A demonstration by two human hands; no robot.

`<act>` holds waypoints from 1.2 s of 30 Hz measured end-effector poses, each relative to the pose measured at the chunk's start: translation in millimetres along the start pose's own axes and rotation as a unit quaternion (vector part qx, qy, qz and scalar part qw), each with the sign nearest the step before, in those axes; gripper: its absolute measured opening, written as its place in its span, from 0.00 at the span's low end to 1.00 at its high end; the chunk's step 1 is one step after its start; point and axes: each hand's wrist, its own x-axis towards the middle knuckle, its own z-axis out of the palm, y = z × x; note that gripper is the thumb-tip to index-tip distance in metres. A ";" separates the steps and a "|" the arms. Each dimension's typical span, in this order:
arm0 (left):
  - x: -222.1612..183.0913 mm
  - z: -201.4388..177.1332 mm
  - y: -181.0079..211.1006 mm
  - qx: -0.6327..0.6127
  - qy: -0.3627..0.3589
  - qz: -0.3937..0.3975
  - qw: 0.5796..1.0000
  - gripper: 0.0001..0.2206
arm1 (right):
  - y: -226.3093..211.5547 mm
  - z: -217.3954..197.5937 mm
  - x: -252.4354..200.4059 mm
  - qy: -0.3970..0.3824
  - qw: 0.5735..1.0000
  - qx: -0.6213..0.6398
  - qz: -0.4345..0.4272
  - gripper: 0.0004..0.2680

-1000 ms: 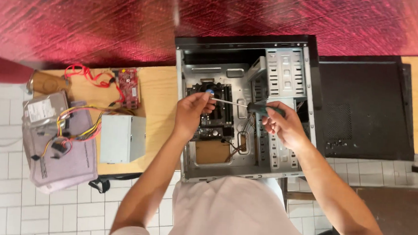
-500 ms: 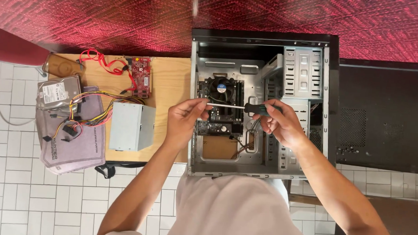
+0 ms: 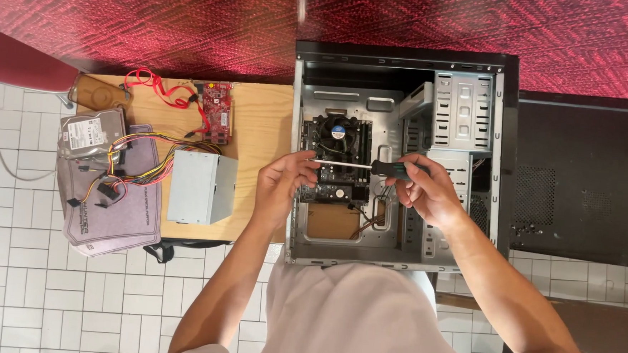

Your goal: Securing internal hardware components inside a desktop computer case using a screwdriver and manual pressure.

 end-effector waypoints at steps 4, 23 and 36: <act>-0.9 -12.1 2.3 0.052 0.039 0.020 0.998 0.22 | -8.9 -2.2 0.3 -0.006 0.999 -0.052 -0.016 0.10; -34.8 -2.0 14.9 0.230 0.083 -0.250 0.937 0.36 | 23.0 39.0 11.4 -0.094 0.878 -0.470 0.000 0.08; -31.4 -65.1 -58.5 0.267 0.095 -0.318 0.905 0.40 | 48.6 37.6 19.8 -0.112 0.849 -0.516 0.007 0.09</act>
